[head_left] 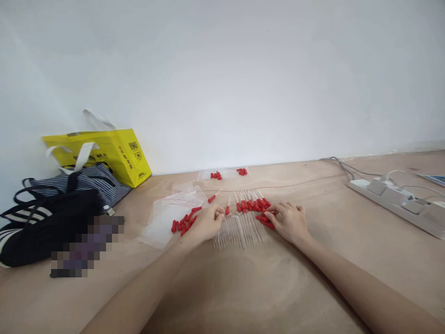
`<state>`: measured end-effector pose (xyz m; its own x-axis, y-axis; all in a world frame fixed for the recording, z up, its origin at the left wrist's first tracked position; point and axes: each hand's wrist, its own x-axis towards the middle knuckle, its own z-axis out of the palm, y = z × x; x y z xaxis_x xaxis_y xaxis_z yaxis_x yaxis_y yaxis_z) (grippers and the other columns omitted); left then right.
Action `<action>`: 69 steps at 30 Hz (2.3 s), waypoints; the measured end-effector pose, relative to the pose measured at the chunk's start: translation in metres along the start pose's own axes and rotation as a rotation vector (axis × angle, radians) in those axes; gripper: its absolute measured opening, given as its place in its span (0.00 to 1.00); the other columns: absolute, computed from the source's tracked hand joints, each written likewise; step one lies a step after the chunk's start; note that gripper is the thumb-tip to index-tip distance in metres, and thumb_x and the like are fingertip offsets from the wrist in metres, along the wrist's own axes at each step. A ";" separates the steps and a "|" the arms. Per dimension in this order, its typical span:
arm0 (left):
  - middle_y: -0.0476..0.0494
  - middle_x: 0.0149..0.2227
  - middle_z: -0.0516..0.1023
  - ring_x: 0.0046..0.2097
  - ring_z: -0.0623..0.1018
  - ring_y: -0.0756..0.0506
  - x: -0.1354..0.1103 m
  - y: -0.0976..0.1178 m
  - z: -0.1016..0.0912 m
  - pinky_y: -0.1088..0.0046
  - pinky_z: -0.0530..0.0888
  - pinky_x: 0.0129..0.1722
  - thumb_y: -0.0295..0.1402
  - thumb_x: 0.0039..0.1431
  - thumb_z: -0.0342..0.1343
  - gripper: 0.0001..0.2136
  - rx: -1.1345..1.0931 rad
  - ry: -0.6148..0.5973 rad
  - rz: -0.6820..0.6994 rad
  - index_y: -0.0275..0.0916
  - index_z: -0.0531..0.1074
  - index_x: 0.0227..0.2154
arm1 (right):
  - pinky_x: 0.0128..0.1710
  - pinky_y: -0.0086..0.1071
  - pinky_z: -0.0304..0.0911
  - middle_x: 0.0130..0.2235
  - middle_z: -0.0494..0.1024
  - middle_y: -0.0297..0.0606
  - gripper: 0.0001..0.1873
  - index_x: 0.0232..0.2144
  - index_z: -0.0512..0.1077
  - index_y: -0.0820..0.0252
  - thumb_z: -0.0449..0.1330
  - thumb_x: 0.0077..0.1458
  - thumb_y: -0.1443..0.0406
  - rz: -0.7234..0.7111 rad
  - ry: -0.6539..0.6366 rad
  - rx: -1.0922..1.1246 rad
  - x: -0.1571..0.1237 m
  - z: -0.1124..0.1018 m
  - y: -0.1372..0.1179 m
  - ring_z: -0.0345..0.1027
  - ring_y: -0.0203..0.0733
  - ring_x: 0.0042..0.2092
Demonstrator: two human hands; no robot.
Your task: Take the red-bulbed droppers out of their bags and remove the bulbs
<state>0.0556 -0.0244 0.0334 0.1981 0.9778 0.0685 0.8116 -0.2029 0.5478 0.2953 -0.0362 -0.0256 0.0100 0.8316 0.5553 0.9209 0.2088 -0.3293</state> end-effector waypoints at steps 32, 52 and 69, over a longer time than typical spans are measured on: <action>0.34 0.35 0.75 0.41 0.73 0.37 0.097 -0.035 0.003 0.67 0.66 0.35 0.34 0.49 0.53 0.07 0.465 0.151 -0.219 0.35 0.70 0.24 | 0.36 0.43 0.51 0.28 0.76 0.37 0.19 0.28 0.73 0.53 0.46 0.53 0.53 0.375 -0.151 0.112 0.009 0.001 0.018 0.68 0.49 0.34; 0.50 0.25 0.74 0.31 0.70 0.49 -0.045 -0.027 0.030 0.65 0.57 0.43 0.31 0.57 0.46 0.09 0.266 0.473 0.721 0.39 0.67 0.24 | 0.48 0.42 0.44 0.33 0.75 0.34 0.11 0.40 0.69 0.54 0.53 0.53 0.64 -0.546 0.099 0.165 -0.023 0.008 -0.056 0.62 0.39 0.40; 0.54 0.28 0.77 0.36 0.72 0.47 -0.046 -0.029 0.034 0.57 0.53 0.47 0.29 0.56 0.49 0.07 0.336 0.562 0.814 0.42 0.70 0.24 | 0.46 0.42 0.44 0.19 0.66 0.30 0.10 0.24 0.69 0.58 0.49 0.52 0.69 -0.618 0.118 0.213 -0.029 0.002 -0.058 0.58 0.35 0.31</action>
<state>0.0412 -0.0657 -0.0137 0.5392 0.4052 0.7383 0.6757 -0.7314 -0.0920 0.2406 -0.0712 -0.0237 -0.4421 0.4667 0.7660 0.6736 0.7366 -0.0600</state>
